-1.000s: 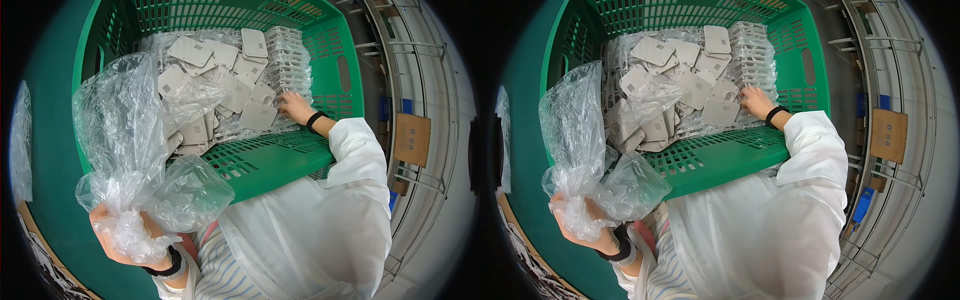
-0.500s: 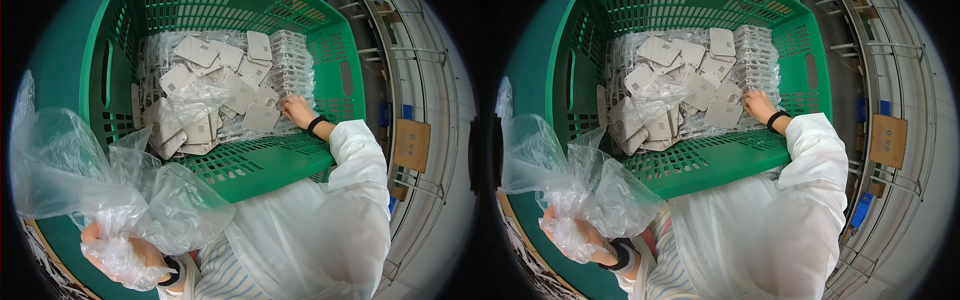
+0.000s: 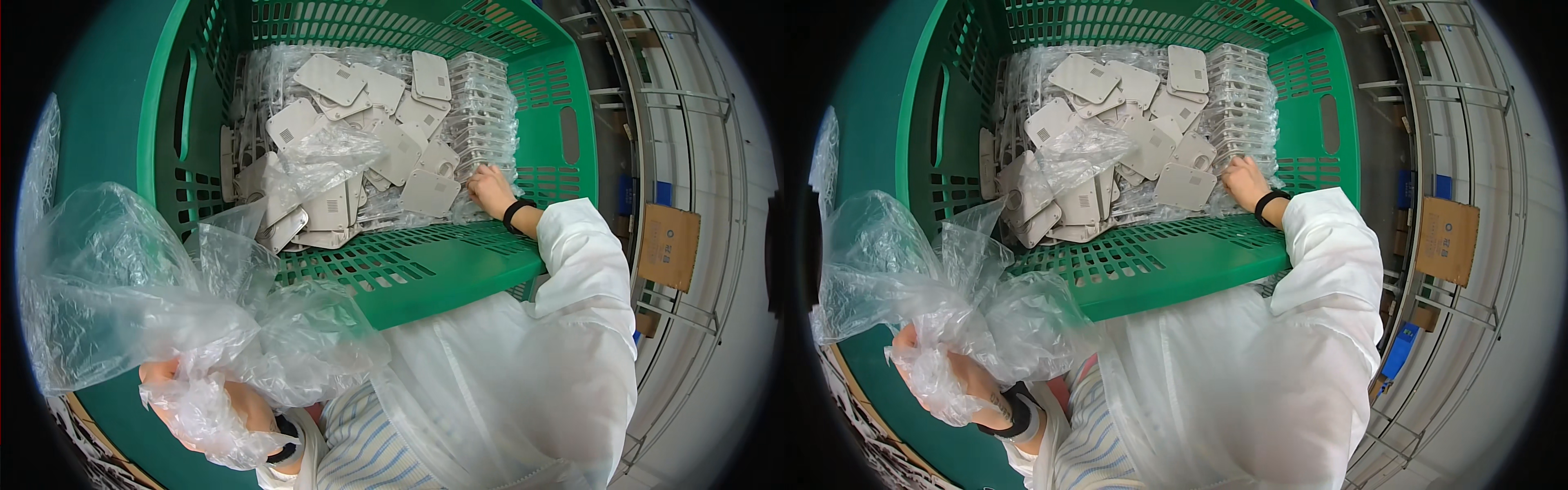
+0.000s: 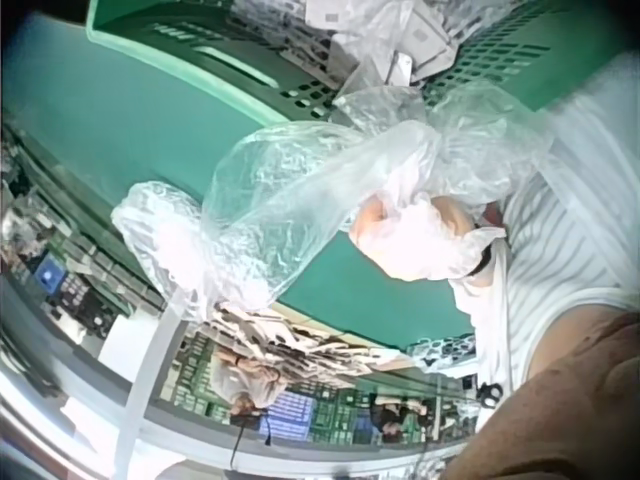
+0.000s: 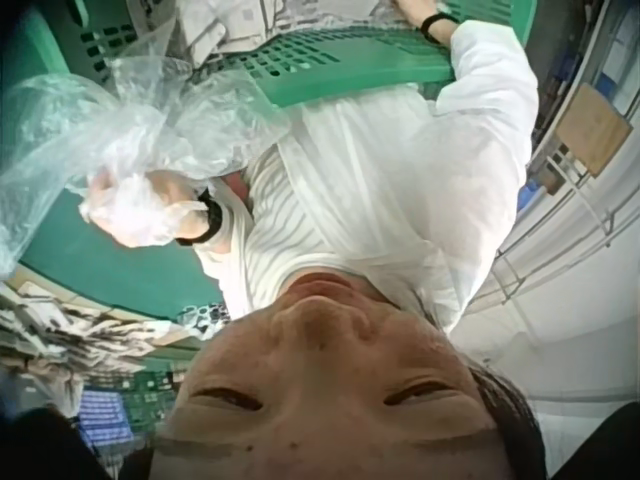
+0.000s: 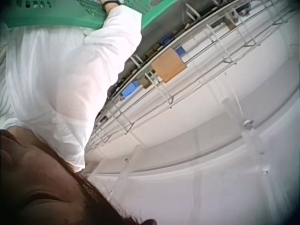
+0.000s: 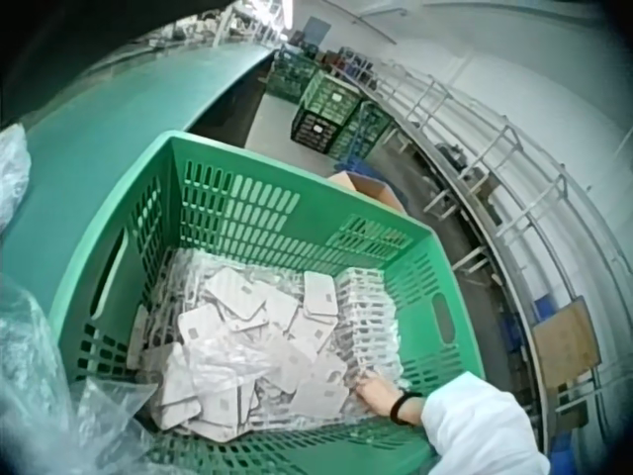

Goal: Assembling black rings onto white electronic components and packaging them into plastic bags and crates.

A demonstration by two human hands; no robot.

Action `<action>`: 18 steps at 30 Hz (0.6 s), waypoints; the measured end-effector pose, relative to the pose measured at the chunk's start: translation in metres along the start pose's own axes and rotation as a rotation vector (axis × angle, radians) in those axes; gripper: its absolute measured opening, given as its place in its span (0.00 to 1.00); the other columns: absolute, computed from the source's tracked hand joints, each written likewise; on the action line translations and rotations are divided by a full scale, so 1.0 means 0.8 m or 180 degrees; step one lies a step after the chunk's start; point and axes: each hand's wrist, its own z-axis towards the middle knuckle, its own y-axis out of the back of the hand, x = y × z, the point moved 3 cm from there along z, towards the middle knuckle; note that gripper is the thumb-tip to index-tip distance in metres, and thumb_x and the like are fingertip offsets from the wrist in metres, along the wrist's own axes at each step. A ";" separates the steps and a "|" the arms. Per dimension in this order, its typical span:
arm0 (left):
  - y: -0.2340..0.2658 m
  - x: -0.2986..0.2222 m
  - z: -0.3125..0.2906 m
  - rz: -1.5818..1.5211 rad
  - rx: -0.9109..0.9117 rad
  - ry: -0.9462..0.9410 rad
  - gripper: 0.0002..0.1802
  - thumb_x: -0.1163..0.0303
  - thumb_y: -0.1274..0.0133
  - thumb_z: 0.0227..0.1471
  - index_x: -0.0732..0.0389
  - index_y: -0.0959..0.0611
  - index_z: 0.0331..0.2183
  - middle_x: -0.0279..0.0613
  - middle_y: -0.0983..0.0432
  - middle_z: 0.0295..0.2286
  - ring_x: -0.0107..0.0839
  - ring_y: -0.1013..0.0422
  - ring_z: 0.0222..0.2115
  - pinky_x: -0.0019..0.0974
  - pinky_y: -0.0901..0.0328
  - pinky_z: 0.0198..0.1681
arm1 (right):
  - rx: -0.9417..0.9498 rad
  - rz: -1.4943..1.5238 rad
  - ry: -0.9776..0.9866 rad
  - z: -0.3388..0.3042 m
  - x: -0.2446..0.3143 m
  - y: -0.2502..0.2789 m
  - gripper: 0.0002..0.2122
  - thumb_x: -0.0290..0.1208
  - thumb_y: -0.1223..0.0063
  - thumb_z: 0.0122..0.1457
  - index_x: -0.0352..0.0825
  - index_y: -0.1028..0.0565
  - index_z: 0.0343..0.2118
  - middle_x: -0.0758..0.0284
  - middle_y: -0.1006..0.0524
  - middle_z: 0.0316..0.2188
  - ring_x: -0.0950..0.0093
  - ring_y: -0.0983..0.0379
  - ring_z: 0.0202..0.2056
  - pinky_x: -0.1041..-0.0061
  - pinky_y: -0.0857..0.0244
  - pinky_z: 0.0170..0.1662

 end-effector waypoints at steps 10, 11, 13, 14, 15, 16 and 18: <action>0.005 0.000 -0.003 0.0294 0.0053 0.0195 0.16 0.62 0.52 0.49 0.69 0.26 0.29 0.47 0.31 0.27 0.39 0.34 0.26 0.35 0.38 0.30 | -0.0595 0.1845 -0.1957 -0.001 -0.031 -0.002 0.05 0.26 0.41 0.45 0.32 0.26 0.23 0.63 0.23 0.23 0.63 0.25 0.28 0.68 0.33 0.32; 0.005 -0.001 -0.004 0.0270 0.0070 0.0189 0.16 0.62 0.52 0.49 0.69 0.26 0.29 0.47 0.31 0.27 0.39 0.34 0.26 0.35 0.38 0.30 | -0.0632 0.1998 -0.2237 -0.002 -0.036 -0.006 0.06 0.27 0.40 0.45 0.33 0.25 0.24 0.62 0.22 0.24 0.62 0.25 0.29 0.68 0.32 0.34; 0.004 -0.001 -0.004 0.0214 0.0105 0.0171 0.16 0.62 0.52 0.49 0.69 0.26 0.29 0.47 0.31 0.27 0.39 0.34 0.26 0.35 0.38 0.30 | -0.0722 0.1824 -0.2280 -0.001 -0.036 -0.009 0.06 0.27 0.39 0.44 0.33 0.25 0.25 0.61 0.22 0.24 0.62 0.25 0.30 0.68 0.32 0.34; 0.003 -0.001 -0.004 0.0186 0.0120 0.0162 0.16 0.63 0.52 0.49 0.69 0.26 0.29 0.47 0.31 0.27 0.39 0.34 0.26 0.35 0.38 0.30 | -0.0811 0.1651 -0.2318 0.000 -0.036 -0.010 0.07 0.27 0.39 0.44 0.33 0.24 0.26 0.60 0.22 0.24 0.63 0.25 0.30 0.68 0.32 0.34; 0.003 -0.002 -0.004 0.0156 0.0134 0.0153 0.16 0.63 0.52 0.49 0.69 0.26 0.29 0.47 0.31 0.27 0.39 0.34 0.26 0.35 0.38 0.30 | -0.0901 0.1476 -0.2355 0.001 -0.036 -0.011 0.08 0.27 0.38 0.43 0.33 0.23 0.28 0.59 0.22 0.24 0.63 0.25 0.30 0.69 0.32 0.35; 0.003 -0.001 -0.004 0.0126 0.0146 0.0144 0.16 0.63 0.52 0.49 0.69 0.26 0.29 0.47 0.31 0.27 0.39 0.34 0.26 0.35 0.38 0.30 | -0.0907 0.1471 -0.2356 0.005 -0.039 -0.017 0.08 0.27 0.38 0.43 0.33 0.23 0.28 0.59 0.22 0.24 0.63 0.25 0.30 0.69 0.32 0.35; 0.004 -0.002 -0.004 0.0069 0.0174 0.0126 0.16 0.63 0.51 0.48 0.69 0.26 0.29 0.47 0.31 0.27 0.39 0.34 0.26 0.35 0.38 0.30 | -0.0938 0.1104 -0.2278 0.019 -0.042 -0.022 0.08 0.24 0.38 0.42 0.31 0.22 0.27 0.59 0.22 0.23 0.68 0.25 0.26 0.71 0.32 0.32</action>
